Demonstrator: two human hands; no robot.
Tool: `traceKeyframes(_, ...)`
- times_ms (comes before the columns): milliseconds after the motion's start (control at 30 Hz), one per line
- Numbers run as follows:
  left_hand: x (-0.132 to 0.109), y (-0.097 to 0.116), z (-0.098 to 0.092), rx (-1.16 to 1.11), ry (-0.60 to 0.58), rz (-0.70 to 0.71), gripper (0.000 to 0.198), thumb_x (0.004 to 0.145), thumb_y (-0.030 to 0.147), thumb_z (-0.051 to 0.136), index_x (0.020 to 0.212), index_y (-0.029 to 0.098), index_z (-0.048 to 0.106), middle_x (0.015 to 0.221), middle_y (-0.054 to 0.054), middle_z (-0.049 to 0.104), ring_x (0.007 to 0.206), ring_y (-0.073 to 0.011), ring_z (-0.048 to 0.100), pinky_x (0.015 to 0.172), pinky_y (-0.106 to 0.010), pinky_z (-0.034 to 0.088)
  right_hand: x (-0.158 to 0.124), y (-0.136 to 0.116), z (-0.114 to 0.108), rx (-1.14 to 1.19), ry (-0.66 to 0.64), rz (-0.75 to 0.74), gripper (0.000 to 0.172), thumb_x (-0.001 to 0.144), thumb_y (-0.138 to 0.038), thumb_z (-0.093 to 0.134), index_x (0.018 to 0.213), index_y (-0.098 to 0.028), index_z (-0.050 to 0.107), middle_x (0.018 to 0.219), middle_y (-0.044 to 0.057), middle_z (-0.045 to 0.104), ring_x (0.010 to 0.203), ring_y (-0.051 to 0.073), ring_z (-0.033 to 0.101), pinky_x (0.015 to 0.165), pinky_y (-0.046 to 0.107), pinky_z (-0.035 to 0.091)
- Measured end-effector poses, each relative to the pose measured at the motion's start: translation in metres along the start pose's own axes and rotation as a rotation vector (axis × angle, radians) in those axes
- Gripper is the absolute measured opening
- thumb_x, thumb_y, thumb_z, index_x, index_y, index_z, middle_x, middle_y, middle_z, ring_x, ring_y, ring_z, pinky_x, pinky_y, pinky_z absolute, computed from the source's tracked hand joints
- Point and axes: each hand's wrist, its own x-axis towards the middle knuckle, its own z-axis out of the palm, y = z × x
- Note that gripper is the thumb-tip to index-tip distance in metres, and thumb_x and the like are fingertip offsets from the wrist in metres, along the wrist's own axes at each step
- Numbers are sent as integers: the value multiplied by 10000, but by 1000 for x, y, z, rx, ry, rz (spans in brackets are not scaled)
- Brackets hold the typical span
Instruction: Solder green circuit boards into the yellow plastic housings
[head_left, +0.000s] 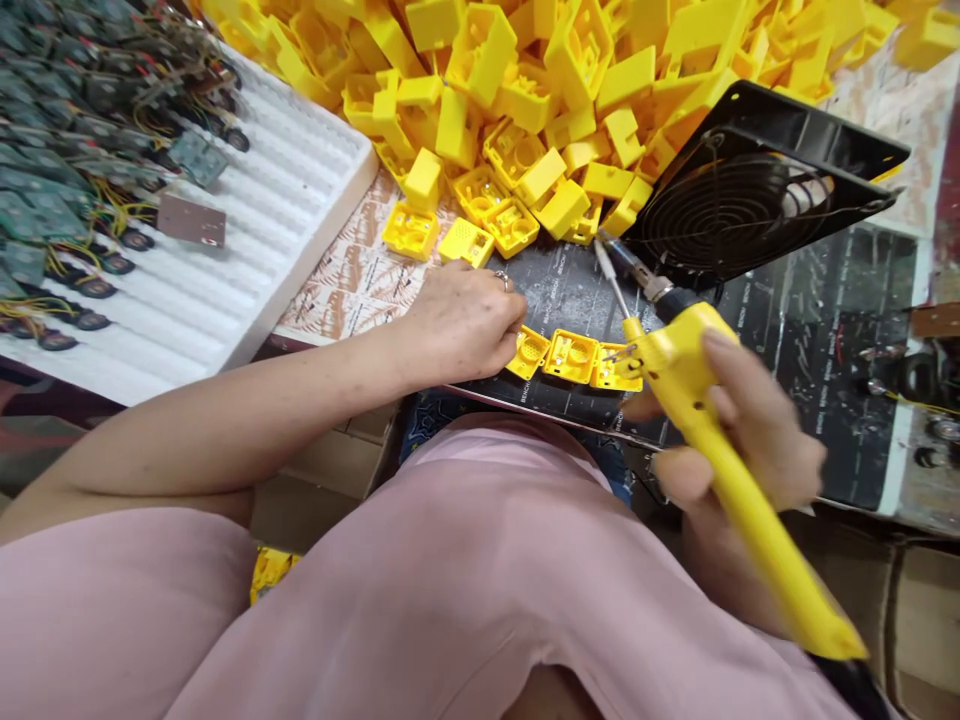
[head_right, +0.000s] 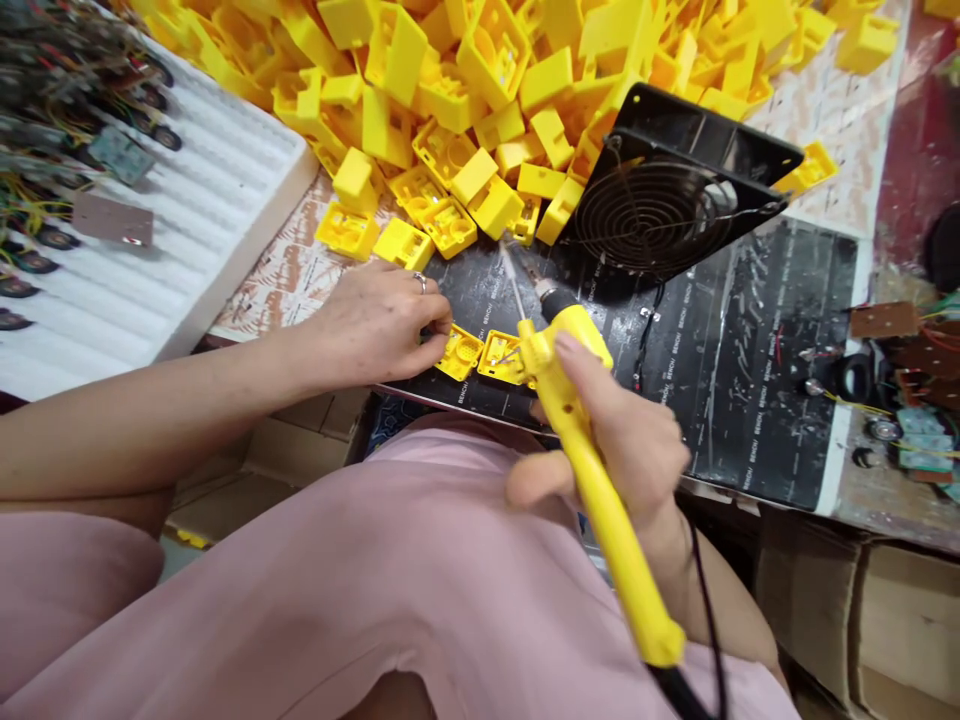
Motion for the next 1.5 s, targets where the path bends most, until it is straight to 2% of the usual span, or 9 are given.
traceKeyframes(100,-6,-12,-5,-131,85,-31,258,976,324,573,1037,206,795,943,-65,784,949,-283,745,859,-404,554,15,0,10,-47,-89,-110,333,1136,-413,664,1430,-271,732,748,-42,773,532,126,705,587,230,600)
traceKeyframes(200,-8,-31,-11,-168,266,-190,349,1055,431,598,1252,193,759,1222,-116,780,1167,-311,725,1040,-442,560,23,8,24,-83,-99,-113,103,1100,-248,712,1191,-248,762,843,-29,817,630,129,757,611,216,585)
traceKeyframes(400,13,-68,8,-16,218,-329,565,946,594,785,1289,149,718,1057,-139,764,1160,-406,740,1053,-505,561,21,23,68,-46,-200,-193,387,1041,-484,790,1337,-269,664,1066,51,813,950,259,796,1122,504,623)
traceKeyframes(533,15,-85,8,-280,179,-175,496,954,527,764,1338,215,732,1039,-82,794,1052,-314,784,935,-421,610,23,27,68,89,-317,-151,494,1017,-401,829,1446,-295,609,1068,29,792,1017,268,803,1200,536,596)
traceKeyframes(767,14,-34,1,-1103,-7,26,495,1194,299,336,1643,234,534,1388,-143,800,1171,-209,816,849,-323,666,49,14,62,14,-24,-85,623,978,-422,882,1470,-330,510,1295,91,796,1238,309,810,1102,506,701)
traceKeyframes(967,-22,-48,-7,-579,309,-93,407,1153,461,482,1311,222,770,1273,-88,841,1130,-249,777,970,-409,606,59,23,69,-20,-39,-53,554,1010,-363,852,1470,-340,543,1439,71,758,1296,302,794,1040,423,717)
traceKeyframes(1133,-43,-50,19,-279,253,-149,396,1023,539,614,899,223,818,826,-71,804,823,-262,750,758,-383,514,60,51,78,-88,-171,-38,469,1037,-492,793,1428,-322,599,1262,52,802,1037,263,842,821,335,701)
traceKeyframes(1300,-42,-31,35,-416,307,-112,219,935,288,605,833,202,779,780,-39,771,712,-188,703,715,-320,490,61,54,82,-162,-222,-9,503,1032,-506,783,1434,-271,591,1257,84,796,1035,265,824,866,349,689)
traceKeyframes(1500,-58,-44,22,-842,344,-249,209,947,387,622,885,216,726,837,-15,792,696,-162,710,657,-275,526,53,47,83,-163,-246,-71,428,1104,-485,672,1453,-256,581,1213,87,808,986,266,825,806,358,687)
